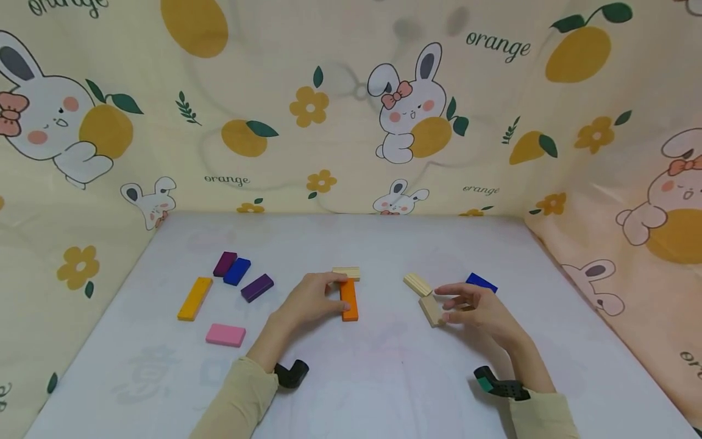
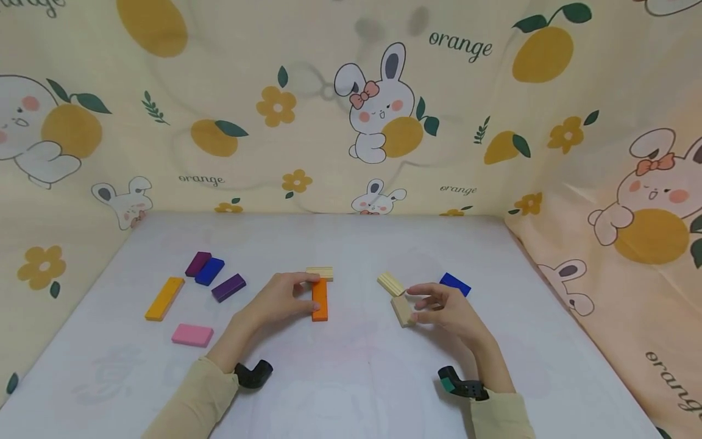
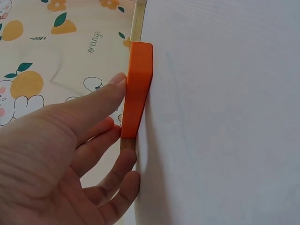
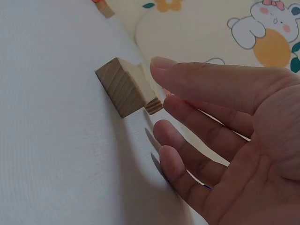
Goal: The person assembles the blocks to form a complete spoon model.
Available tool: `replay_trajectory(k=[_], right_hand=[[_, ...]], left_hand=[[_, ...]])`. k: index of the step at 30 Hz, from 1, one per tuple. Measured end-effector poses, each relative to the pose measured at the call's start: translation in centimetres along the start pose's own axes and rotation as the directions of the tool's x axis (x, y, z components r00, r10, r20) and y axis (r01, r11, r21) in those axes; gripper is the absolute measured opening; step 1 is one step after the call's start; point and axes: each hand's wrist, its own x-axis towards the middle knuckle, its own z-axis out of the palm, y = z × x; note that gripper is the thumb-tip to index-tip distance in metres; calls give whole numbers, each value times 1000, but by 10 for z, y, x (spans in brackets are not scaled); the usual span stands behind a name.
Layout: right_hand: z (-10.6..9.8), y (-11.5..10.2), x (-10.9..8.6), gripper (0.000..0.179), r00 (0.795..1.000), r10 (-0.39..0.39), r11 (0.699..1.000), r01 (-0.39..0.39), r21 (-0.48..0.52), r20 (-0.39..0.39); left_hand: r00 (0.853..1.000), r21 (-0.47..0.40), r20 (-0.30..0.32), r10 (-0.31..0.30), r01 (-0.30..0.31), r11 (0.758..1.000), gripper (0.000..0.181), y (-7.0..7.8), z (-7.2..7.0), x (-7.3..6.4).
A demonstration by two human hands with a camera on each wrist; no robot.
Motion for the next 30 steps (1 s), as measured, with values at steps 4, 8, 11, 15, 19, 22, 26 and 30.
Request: replay_trajectory(k=[4, 8, 11, 15, 19, 22, 26, 30], right_hand=[[0, 2, 2, 51, 1000, 0, 1000, 0, -16, 10], [1, 3, 3, 51, 1000, 14, 1000, -14, -22, 17], [2, 3, 3, 52, 999, 19, 1000, -18, -18, 30], [3, 5, 2, 55, 999, 9, 1000, -9, -15, 42], [3, 6, 2, 59, 999, -1, 1000, 2, -17, 53], [3, 7, 2, 62, 998, -8, 1000, 9, -27, 59], [4, 7, 3, 64, 999, -3, 999, 6, -53, 52], [7, 5, 5, 64, 999, 18, 997, -15, -74, 46]], left_hand=[[1000, 12, 14, 7, -7, 1000, 53, -1, -1, 1], [999, 38, 32, 8, -9, 999, 50, -1, -2, 2], [999, 55, 39, 18, -21, 998, 49, -1, -2, 2], [999, 62, 44, 31, -34, 997, 48, -1, -2, 1], [998, 60, 47, 36, -39, 997, 48, 0, -2, 1], [998, 64, 51, 37, -41, 997, 48, 0, -2, 1], [998, 63, 51, 35, -38, 997, 48, 0, -2, 2], [998, 54, 51, 34, -36, 998, 47, -1, -2, 1]])
